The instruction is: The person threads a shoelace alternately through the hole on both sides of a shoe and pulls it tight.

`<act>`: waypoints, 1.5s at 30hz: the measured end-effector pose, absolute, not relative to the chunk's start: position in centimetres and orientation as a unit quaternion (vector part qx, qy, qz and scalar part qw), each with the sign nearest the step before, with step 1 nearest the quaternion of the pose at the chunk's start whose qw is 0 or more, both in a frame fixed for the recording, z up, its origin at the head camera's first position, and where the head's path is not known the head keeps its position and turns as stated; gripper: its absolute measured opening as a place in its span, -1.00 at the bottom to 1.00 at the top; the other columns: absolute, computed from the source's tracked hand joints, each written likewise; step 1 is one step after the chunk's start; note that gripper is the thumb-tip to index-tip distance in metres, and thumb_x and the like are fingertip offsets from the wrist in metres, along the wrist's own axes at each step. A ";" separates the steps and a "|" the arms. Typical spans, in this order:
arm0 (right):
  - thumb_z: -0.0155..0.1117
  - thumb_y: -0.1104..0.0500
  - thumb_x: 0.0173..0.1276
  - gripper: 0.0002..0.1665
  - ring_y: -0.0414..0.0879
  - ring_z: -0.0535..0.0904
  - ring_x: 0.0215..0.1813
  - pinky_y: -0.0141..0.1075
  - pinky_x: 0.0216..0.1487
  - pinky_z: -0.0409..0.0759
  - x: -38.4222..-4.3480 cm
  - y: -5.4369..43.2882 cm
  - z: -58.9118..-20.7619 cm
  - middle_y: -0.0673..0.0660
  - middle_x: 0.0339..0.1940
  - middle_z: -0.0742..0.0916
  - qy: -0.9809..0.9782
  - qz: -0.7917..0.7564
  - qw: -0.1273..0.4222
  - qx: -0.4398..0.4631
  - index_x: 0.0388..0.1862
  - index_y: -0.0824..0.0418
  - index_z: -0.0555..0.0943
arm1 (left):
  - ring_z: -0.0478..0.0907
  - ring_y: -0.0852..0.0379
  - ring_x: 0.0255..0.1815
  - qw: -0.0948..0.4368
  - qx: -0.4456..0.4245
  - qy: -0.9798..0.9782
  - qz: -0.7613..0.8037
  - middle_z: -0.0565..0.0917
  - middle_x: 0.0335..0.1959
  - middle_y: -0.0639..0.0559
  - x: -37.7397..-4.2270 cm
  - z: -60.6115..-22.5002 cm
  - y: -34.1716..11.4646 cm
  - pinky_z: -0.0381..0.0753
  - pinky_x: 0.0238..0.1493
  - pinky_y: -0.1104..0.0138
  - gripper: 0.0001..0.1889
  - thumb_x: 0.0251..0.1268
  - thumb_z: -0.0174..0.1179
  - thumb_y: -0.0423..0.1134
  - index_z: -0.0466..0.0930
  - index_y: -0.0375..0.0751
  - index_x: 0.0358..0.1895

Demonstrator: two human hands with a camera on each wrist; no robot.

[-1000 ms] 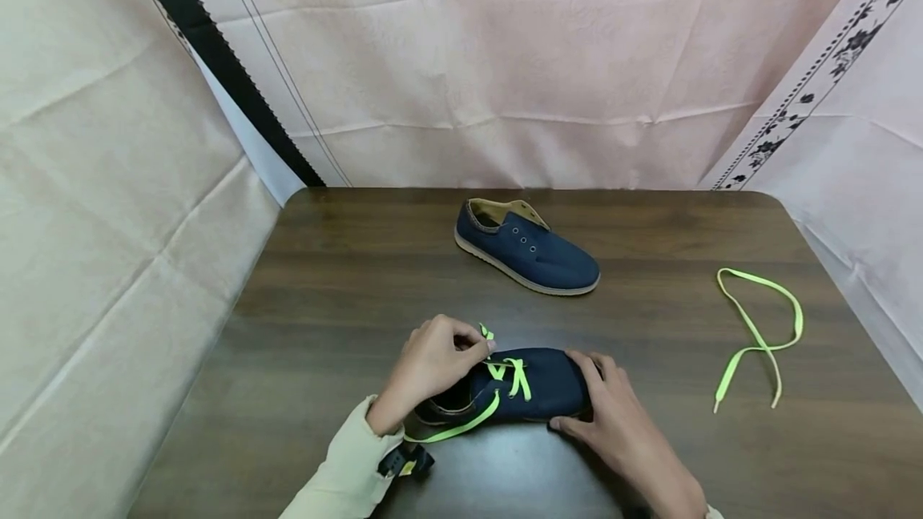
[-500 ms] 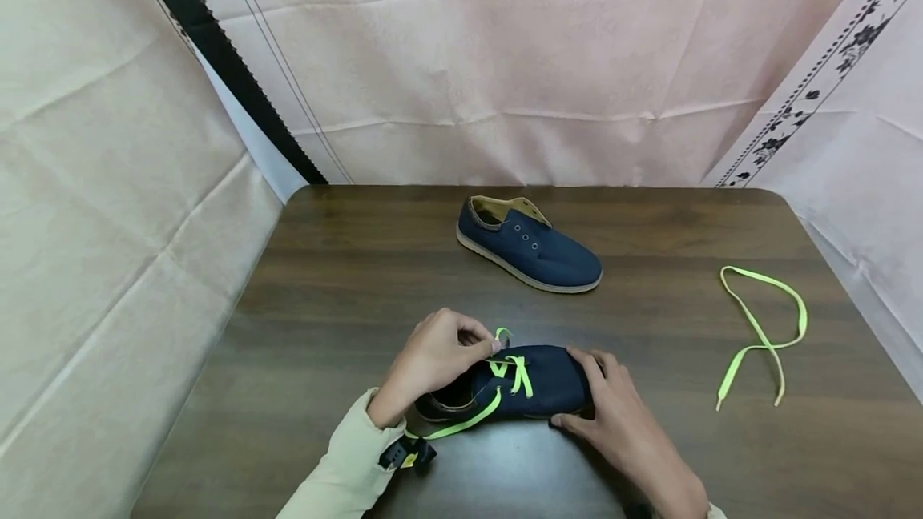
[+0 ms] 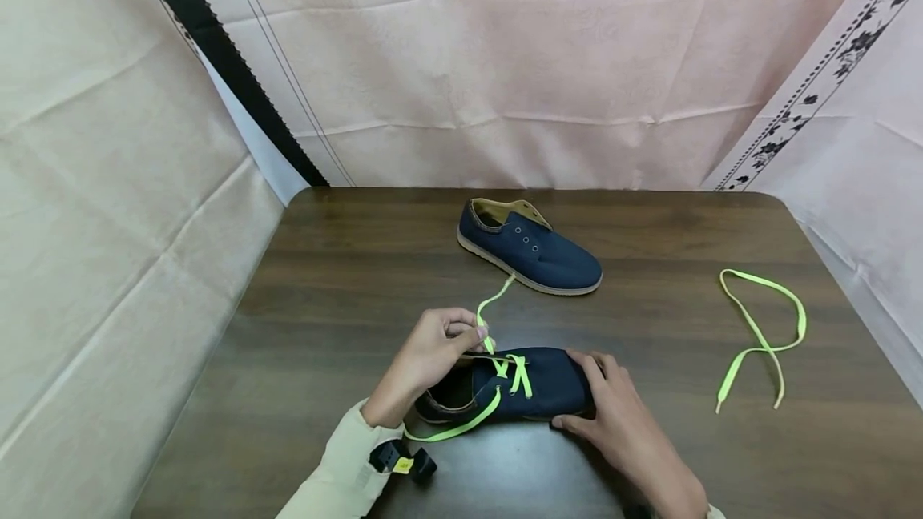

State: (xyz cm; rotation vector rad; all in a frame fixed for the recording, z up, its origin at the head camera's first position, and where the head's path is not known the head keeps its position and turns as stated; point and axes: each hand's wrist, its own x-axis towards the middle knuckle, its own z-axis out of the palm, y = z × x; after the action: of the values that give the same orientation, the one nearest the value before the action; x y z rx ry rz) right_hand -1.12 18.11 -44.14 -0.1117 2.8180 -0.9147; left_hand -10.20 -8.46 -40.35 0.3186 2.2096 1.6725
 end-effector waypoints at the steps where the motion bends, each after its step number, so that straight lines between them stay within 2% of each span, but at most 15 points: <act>1: 0.68 -0.09 0.20 0.05 0.37 0.37 0.44 0.34 0.27 0.47 -1.1 18.1 -44.2 0.36 0.41 0.46 0.947 -0.306 0.089 -0.037 0.58 0.12 0.37 | 0.74 0.14 -0.21 0.189 0.113 0.771 0.598 0.84 -0.24 -0.14 -10.4 -40.3 -8.5 0.70 -0.05 0.28 -0.83 0.57 0.22 -0.35 0.70 -0.43 -0.06; 6: 0.68 -0.09 0.21 0.06 0.37 0.38 0.44 0.34 0.27 0.47 -1.2 18.1 -44.3 0.36 0.41 0.46 0.949 -0.302 0.086 -0.040 0.59 0.10 0.36 | 0.75 0.13 -0.03 0.288 0.184 0.738 0.582 0.81 -0.03 -0.21 -11.7 -40.1 -9.4 0.67 0.08 0.35 -0.72 0.59 0.12 -0.42 0.62 -0.51 0.19; 10: 0.69 -0.06 0.20 0.06 0.38 0.39 0.43 0.34 0.27 0.47 -1.2 18.1 -44.3 0.36 0.41 0.46 0.949 -0.303 0.079 -0.042 0.59 0.10 0.36 | 0.71 0.10 0.16 0.368 0.250 0.687 0.574 0.75 0.17 -0.24 -13.2 -40.5 -10.2 0.59 0.23 0.35 -0.64 0.59 0.13 -0.44 0.57 -0.45 0.33; 12: 0.70 -0.05 0.19 0.06 0.38 0.39 0.42 0.34 0.27 0.48 -1.1 18.1 -44.3 0.36 0.41 0.46 0.949 -0.303 0.077 -0.042 0.59 0.10 0.37 | 0.67 0.12 0.19 0.389 0.269 0.676 0.565 0.74 0.19 -0.18 -13.8 -40.7 -10.3 0.56 0.26 0.35 -0.65 0.57 0.19 -0.40 0.62 -0.38 0.31; 15: 0.70 -0.05 0.19 0.06 0.37 0.40 0.42 0.33 0.26 0.48 -1.0 18.1 -44.3 0.35 0.41 0.46 0.949 -0.301 0.078 -0.043 0.59 0.09 0.37 | 0.64 0.16 0.14 0.400 0.281 0.679 0.548 0.77 0.11 -0.05 -14.3 -41.1 -10.4 0.58 0.21 0.35 -0.72 0.53 0.27 -0.36 0.71 -0.33 0.20; 21: 0.71 -0.05 0.18 0.06 0.34 0.42 0.39 0.31 0.26 0.50 -1.1 18.1 -44.3 0.33 0.38 0.48 0.949 -0.302 0.074 -0.046 0.59 0.08 0.38 | 0.71 0.16 -0.17 0.340 0.247 0.717 0.555 0.81 -0.23 0.01 -14.4 -41.3 -10.2 0.67 -0.02 0.34 -0.78 0.39 0.41 -0.37 0.73 -0.48 -0.03; 26: 0.74 0.01 0.14 0.05 0.34 0.46 0.33 0.29 0.23 0.52 -1.4 18.4 -44.3 0.34 0.33 0.51 0.949 -0.301 0.073 -0.056 0.56 0.10 0.41 | 0.67 0.16 -0.31 0.276 0.177 0.747 0.578 0.78 -0.40 0.03 -13.4 -40.3 -9.8 0.63 -0.20 0.35 -0.81 0.24 0.53 -0.31 0.77 -0.33 -0.17; 28: 0.76 0.04 0.11 0.05 0.34 0.48 0.30 0.29 0.21 0.54 -1.5 18.6 -44.3 0.34 0.30 0.52 0.950 -0.299 0.070 -0.063 0.54 0.10 0.42 | 0.68 0.16 -0.32 0.279 0.150 0.734 0.601 0.76 -0.42 0.03 -13.1 -40.2 -9.6 0.66 -0.17 0.34 -0.80 0.24 0.51 -0.35 0.74 -0.34 -0.14; 31: 0.77 0.05 0.08 0.05 0.33 0.50 0.27 0.28 0.20 0.55 -1.7 18.8 -44.4 0.33 0.29 0.54 0.950 -0.296 0.064 -0.074 0.52 0.09 0.45 | 0.72 0.14 -0.30 0.293 0.112 0.706 0.635 0.75 -0.44 0.00 -12.9 -40.3 -9.5 0.72 -0.06 0.29 -0.72 0.23 0.47 -0.42 0.68 -0.47 -0.05; 33: 0.78 0.04 0.07 0.04 0.33 0.50 0.27 0.28 0.19 0.55 -1.7 18.9 -44.4 0.33 0.29 0.54 0.950 -0.296 0.063 -0.077 0.51 0.09 0.46 | 0.74 0.14 -0.23 0.299 0.107 0.707 0.632 0.78 -0.31 -0.01 -12.8 -40.2 -9.5 0.74 0.01 0.25 -0.71 0.27 0.44 -0.42 0.66 -0.52 -0.02; 36: 0.77 0.04 0.07 0.04 0.34 0.50 0.27 0.29 0.20 0.55 -1.8 19.0 -44.5 0.34 0.29 0.54 0.950 -0.296 0.065 -0.076 0.51 0.09 0.46 | 0.71 0.14 -0.17 0.295 0.122 0.743 0.589 0.76 -0.19 0.00 -12.7 -40.0 -9.5 0.73 0.03 0.25 -0.75 0.35 0.43 -0.30 0.73 -0.45 -0.06; 40: 0.76 0.05 0.10 0.03 0.34 0.49 0.28 0.29 0.21 0.54 -1.9 19.1 -44.4 0.34 0.30 0.54 0.949 -0.297 0.071 -0.074 0.52 0.09 0.45 | 0.64 0.14 -0.27 0.285 0.114 0.768 0.563 0.74 -0.25 0.03 -12.9 -39.9 -9.6 0.72 -0.02 0.26 -0.75 0.42 0.42 -0.17 0.77 -0.35 -0.14; 42: 0.76 0.05 0.10 0.03 0.33 0.49 0.27 0.28 0.21 0.54 -1.9 19.1 -44.4 0.33 0.29 0.54 0.949 -0.298 0.071 -0.075 0.51 0.09 0.45 | 0.61 0.14 -0.36 0.275 0.084 0.758 0.586 0.74 -0.36 -0.01 -13.1 -40.0 -9.6 0.74 -0.08 0.26 -0.75 0.40 0.44 -0.19 0.76 -0.38 -0.17; 45: 0.77 0.04 0.08 0.02 0.32 0.49 0.25 0.28 0.20 0.54 -1.8 19.2 -44.4 0.32 0.28 0.55 0.948 -0.301 0.069 -0.078 0.50 0.10 0.46 | 0.63 0.18 -0.44 0.244 0.041 0.748 0.616 0.76 -0.40 -0.03 -13.5 -40.3 -9.7 0.76 -0.18 0.29 -0.75 0.37 0.46 -0.22 0.75 -0.41 -0.18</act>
State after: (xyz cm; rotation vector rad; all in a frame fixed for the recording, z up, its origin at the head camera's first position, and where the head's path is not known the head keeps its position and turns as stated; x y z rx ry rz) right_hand -1.80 19.20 -44.40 -0.2337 2.8544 -0.9064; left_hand -13.50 -9.72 -40.30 0.1118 2.0423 1.6834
